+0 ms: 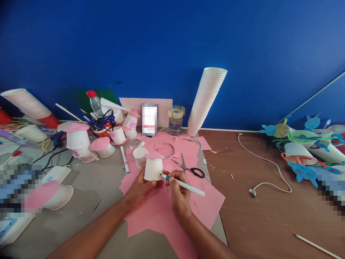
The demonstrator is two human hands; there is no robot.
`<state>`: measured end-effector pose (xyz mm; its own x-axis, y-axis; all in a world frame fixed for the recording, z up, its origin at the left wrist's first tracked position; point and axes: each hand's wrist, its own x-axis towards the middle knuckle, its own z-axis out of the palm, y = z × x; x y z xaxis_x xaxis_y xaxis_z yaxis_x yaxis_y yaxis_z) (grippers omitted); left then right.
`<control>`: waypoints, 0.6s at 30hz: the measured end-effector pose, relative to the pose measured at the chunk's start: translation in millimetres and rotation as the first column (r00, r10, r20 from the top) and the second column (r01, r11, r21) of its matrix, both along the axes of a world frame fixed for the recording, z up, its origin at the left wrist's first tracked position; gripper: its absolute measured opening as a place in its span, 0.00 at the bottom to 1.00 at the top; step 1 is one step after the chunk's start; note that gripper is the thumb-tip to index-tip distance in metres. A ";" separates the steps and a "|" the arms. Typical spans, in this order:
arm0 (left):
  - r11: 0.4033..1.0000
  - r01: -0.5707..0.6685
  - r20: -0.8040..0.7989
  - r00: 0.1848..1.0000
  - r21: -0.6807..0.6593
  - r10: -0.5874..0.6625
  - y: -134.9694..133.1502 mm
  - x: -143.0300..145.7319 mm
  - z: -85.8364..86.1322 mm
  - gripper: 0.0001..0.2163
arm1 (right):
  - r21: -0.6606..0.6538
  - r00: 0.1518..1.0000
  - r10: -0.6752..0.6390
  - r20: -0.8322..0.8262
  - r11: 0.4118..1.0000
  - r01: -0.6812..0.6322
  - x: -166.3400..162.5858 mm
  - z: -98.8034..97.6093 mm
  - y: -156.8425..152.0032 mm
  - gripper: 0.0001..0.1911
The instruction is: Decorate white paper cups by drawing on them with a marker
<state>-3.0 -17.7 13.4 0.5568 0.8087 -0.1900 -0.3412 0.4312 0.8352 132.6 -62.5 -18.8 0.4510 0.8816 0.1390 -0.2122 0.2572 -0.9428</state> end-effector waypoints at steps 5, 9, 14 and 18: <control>1.000 -0.001 0.046 0.999 -0.017 0.002 0.6 -0.8 -3.0 0.21 | 0.025 1.000 0.031 0.000 0.999 -0.031 -1.2 0.3 -0.6 0.07; 1.000 0.006 0.052 0.999 -0.012 -0.006 0.7 -1.8 -6.8 0.19 | 0.059 0.999 0.036 0.004 0.998 -0.036 -3.5 3.5 -2.8 0.10; 0.999 0.030 0.076 0.997 -0.021 -0.028 1.3 -4.0 -7.7 0.19 | 0.086 0.995 0.052 0.090 0.994 -0.060 -1.2 9.9 -4.3 0.07; 0.998 0.008 0.094 0.996 -0.063 -0.002 2.3 -4.9 -9.8 0.17 | 0.132 0.977 0.068 0.202 0.987 -0.096 2.8 10.4 -3.3 0.06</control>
